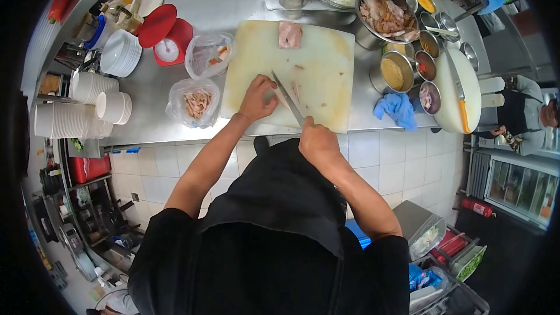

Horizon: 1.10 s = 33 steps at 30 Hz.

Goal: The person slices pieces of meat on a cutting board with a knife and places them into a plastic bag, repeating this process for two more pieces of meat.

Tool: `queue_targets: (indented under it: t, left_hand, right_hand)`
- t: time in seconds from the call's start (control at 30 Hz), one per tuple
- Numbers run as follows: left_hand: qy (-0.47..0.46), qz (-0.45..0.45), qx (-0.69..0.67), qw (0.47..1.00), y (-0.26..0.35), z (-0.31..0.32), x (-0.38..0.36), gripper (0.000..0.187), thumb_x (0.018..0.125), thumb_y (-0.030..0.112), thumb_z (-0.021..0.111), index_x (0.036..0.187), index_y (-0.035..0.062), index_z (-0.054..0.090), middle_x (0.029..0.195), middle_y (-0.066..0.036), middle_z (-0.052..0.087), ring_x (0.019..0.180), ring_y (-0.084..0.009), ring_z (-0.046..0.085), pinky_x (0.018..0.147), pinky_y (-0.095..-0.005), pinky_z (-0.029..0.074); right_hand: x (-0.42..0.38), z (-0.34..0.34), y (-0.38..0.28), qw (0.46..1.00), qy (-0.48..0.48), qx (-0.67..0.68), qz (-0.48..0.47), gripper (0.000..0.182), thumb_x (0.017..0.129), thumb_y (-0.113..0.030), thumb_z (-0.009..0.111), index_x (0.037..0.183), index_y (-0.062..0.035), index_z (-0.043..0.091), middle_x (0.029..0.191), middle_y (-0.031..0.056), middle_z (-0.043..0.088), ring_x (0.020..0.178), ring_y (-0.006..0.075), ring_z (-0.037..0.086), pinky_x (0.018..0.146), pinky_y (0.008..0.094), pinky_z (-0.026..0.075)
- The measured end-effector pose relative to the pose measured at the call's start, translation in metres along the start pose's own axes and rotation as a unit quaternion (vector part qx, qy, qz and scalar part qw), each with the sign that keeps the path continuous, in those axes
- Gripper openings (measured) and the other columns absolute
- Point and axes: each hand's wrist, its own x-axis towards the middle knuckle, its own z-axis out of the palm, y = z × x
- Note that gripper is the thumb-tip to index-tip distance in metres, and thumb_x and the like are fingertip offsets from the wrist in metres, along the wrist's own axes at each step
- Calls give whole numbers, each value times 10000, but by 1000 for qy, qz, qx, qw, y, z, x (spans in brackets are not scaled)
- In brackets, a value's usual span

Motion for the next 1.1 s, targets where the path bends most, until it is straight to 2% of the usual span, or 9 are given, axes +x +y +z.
queue_targets:
  t: [0.13,0.23,0.37,0.63,0.87,0.93,1.1]
  left_hand:
    - [-14,22,69,997,-5,3,-1,163,679,70,678,835,73,634,888,-90,555,878,-293,554,814,-384,442]
    - [-19,47,64,997,-6,3,-1,129,681,63,674,804,73,638,856,-82,563,858,-286,556,794,-383,440]
    - [-17,48,73,996,-5,2,0,88,692,59,670,773,70,638,852,-83,569,854,-286,558,806,-387,441]
    - [-15,23,71,997,-4,2,-2,203,682,67,688,874,66,623,873,-98,575,886,-312,563,828,-406,447]
    - [-27,23,72,997,-2,0,0,194,684,70,687,867,76,626,883,-99,571,883,-309,556,819,-402,446]
    - [-30,47,67,996,-3,0,-1,194,684,73,684,870,82,628,890,-94,572,880,-305,554,815,-398,445]
    - [-37,56,65,996,-2,2,1,196,681,75,680,872,82,636,904,-89,574,888,-302,551,823,-402,444]
  right_hand:
    - [6,-10,-6,1000,-14,-7,-14,143,828,-14,494,952,52,522,744,271,659,742,444,673,712,519,540]
    - [17,10,1,999,-7,-11,-30,157,826,-11,491,962,60,523,765,282,660,772,450,674,732,522,538]
    - [25,7,7,999,-28,-14,-4,173,827,-18,491,976,63,520,796,299,660,787,456,669,737,525,532]
    - [12,-25,2,999,-25,-15,-26,155,826,-18,479,951,65,519,743,290,653,731,456,667,716,529,533]
    - [11,-25,4,999,-19,-24,-34,123,839,-29,476,919,59,509,728,291,647,721,458,665,688,519,543]
    - [10,-23,4,999,-15,-19,-38,123,844,-34,474,917,59,509,726,291,647,718,457,665,682,518,544]
    - [21,1,11,999,-48,-15,-8,185,870,-62,466,997,62,519,795,292,659,794,456,667,750,527,529]
